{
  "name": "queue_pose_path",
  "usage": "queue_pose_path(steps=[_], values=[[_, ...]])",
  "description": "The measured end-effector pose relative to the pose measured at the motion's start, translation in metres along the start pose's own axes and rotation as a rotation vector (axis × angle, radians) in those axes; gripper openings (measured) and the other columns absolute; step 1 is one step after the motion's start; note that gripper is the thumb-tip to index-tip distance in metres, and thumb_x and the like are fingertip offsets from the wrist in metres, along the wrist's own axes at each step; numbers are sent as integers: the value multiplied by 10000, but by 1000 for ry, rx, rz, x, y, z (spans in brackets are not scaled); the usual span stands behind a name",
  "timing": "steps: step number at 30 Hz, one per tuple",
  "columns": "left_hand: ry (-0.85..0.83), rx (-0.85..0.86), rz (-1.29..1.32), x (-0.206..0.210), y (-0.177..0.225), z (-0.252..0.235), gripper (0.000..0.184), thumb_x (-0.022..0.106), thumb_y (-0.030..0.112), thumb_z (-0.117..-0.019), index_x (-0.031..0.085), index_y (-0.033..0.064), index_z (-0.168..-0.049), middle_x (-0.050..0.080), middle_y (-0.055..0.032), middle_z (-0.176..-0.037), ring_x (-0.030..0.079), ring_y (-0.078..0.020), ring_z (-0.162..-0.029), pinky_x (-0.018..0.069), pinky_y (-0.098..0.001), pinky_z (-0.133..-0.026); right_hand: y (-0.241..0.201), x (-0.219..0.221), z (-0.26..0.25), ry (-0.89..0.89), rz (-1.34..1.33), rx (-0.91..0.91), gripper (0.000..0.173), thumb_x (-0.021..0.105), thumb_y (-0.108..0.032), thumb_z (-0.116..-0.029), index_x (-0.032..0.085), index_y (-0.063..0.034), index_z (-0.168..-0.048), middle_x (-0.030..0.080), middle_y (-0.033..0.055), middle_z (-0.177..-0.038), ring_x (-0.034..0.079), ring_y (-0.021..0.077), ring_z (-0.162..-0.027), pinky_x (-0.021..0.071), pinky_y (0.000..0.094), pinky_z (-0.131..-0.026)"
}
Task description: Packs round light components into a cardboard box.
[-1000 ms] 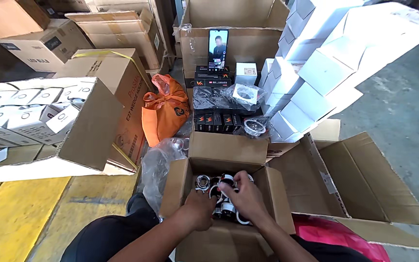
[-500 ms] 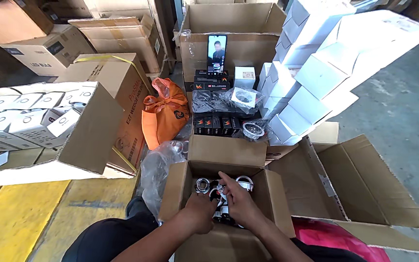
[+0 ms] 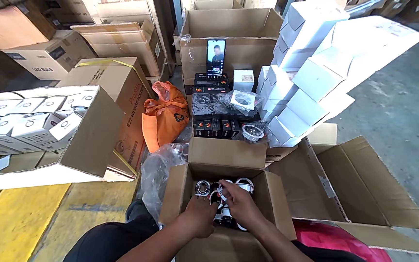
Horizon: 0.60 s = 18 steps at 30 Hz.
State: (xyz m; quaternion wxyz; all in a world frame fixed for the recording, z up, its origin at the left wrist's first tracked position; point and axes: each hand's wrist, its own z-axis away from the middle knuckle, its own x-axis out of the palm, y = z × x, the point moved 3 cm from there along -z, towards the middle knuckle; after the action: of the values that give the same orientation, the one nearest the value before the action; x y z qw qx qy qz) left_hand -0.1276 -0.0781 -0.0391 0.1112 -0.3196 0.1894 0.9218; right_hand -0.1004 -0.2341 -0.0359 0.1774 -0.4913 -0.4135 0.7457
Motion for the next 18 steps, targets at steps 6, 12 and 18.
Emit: queue_pose_path(steps=[6, 12, 18], values=[[4, 11, 2, 1, 0, 1, 644, 707, 407, -918, 521, 64, -1431, 593, -257, -1355, 539, -467, -1279, 383, -683, -1056, 2, 0, -1, 136, -201, 88, 447, 651, -67, -939, 608, -74, -1384, 719, 44, -1097, 695, 103, -925, 587, 279, -842], [11, 8, 10, 4, 0, 1, 620, 714, 378, -916, 536, 71, -1424, 596, -266, -1348, 540, -477, -1273, 379, -693, -1057, 2, 2, -2, -26, 169, 154, 697, 585, -23, -909, 414, -172, -1569, 606, 140, -1252, 668, 263, -982, 579, 455, -857], [-4, 10, -10, 0, 3, 0, 620, 701, 384, -927, 526, 60, -1425, 589, -264, -1357, 534, -467, -1287, 386, -679, -1058, 8, 15, 3, -342, 395, 111, 688, 646, -11, -841, 502, -152, -1499, 575, 163, -1384, 562, 365, -1276, 520, 554, -986]])
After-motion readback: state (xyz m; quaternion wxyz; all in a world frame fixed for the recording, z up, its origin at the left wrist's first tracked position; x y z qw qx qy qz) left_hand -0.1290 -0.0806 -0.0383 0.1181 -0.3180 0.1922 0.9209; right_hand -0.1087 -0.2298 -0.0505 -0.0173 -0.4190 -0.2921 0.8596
